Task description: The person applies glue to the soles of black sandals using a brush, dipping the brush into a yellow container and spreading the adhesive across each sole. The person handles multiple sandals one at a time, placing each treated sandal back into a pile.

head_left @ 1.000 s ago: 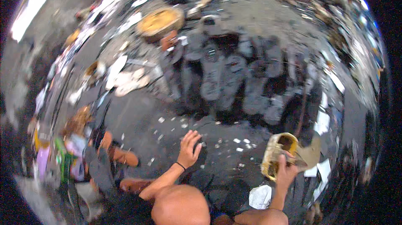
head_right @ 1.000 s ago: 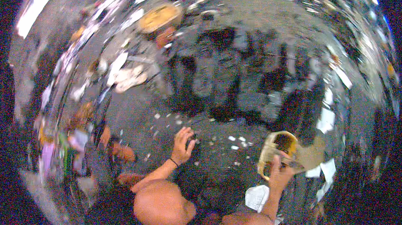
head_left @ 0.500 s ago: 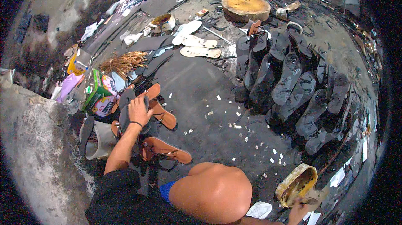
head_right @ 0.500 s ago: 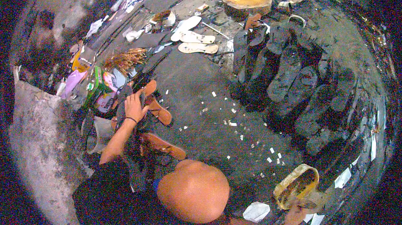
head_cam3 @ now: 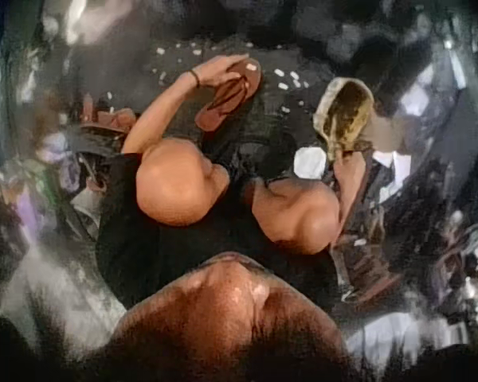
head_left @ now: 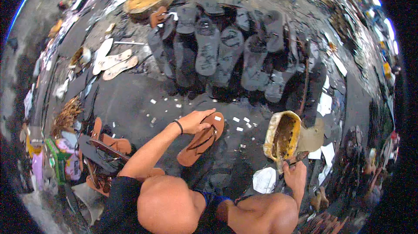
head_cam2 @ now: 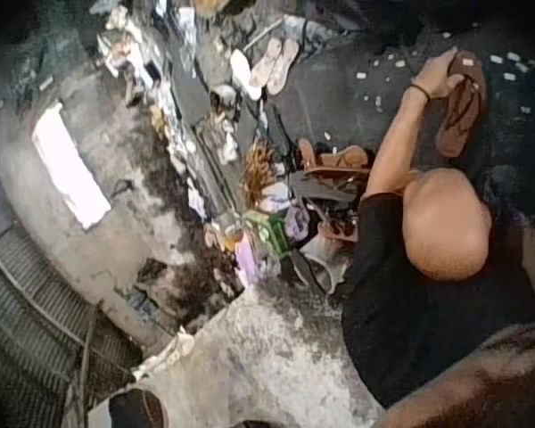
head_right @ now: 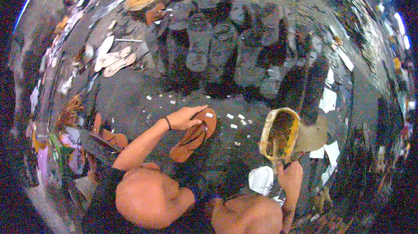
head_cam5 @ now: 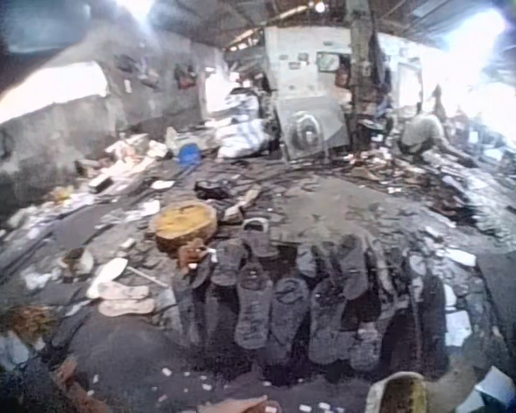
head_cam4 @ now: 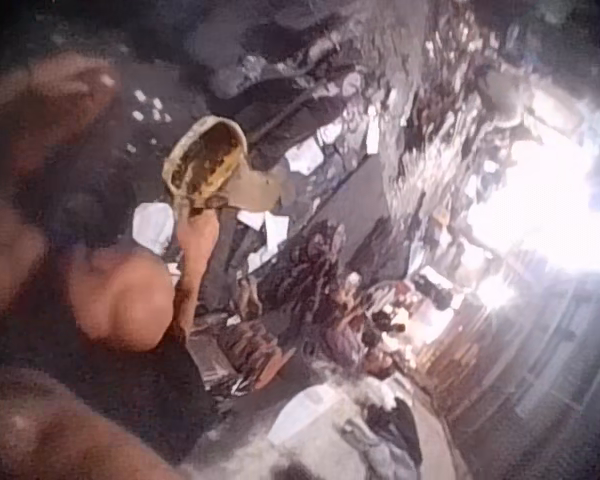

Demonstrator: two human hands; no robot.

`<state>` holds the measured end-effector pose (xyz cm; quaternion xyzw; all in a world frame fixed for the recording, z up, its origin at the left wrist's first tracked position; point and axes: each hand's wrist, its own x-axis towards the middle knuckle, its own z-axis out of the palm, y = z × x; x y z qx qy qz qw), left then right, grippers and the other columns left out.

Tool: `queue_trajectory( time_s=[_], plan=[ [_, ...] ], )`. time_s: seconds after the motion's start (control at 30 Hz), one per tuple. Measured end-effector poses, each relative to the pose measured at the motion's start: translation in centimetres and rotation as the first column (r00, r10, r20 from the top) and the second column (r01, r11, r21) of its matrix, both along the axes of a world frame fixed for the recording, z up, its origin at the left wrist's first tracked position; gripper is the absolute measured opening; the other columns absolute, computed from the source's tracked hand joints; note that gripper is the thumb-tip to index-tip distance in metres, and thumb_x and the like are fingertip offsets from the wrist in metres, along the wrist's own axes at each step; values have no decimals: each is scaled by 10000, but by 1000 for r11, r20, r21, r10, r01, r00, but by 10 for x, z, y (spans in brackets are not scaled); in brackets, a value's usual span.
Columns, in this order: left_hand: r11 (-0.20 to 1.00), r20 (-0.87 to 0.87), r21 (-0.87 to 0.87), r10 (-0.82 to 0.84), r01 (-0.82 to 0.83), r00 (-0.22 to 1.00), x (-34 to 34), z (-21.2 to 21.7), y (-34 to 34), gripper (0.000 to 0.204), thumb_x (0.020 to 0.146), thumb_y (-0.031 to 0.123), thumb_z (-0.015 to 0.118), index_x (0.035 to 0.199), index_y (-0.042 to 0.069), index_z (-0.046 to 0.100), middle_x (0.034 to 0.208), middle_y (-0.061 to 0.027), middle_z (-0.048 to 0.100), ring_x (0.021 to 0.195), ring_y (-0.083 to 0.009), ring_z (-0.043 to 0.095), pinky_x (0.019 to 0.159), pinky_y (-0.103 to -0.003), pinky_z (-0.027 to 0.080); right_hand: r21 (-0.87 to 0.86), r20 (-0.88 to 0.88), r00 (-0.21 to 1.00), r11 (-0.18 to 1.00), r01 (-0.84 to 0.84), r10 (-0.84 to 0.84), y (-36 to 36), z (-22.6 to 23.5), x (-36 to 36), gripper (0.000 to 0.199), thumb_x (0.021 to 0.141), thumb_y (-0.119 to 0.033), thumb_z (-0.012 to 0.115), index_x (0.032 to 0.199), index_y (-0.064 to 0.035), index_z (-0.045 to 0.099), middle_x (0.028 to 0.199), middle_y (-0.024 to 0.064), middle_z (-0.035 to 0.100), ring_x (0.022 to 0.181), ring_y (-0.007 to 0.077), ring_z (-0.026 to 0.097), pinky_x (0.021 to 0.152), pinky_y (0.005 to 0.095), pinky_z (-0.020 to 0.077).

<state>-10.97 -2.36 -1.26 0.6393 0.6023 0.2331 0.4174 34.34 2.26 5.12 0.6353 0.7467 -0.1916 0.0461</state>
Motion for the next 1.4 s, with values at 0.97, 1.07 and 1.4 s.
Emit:
queue_trajectory(
  time_s=[0.97,1.07,1.4],
  plan=[
    [727,782,-577,623,-372,6,73,2,4,476,1031,399,466,1287,19,595,1161,-83,674,972,-197,668,853,-352,560,118,-920,387,985,122,62,52,6,-218,196,895,-223,717,1032,-83,704,986,96,723,966,285,681,869,390,519],
    [720,784,-577,620,-385,-15,81,6,1,475,1031,394,454,1286,16,587,1170,-80,673,982,-207,673,852,-350,560,284,-851,417,948,-146,319,46,18,-214,171,892,-226,720,1013,-107,717,1006,63,728,970,267,668,934,387,478],
    [699,684,-285,627,-656,372,101,29,5,394,1056,346,461,1249,26,588,1107,-50,666,910,-161,662,781,-310,551,262,-894,407,956,134,187,47,31,-216,168,887,-222,728,1005,-103,719,962,98,718,922,307,650,867,391,470]
  ],
)
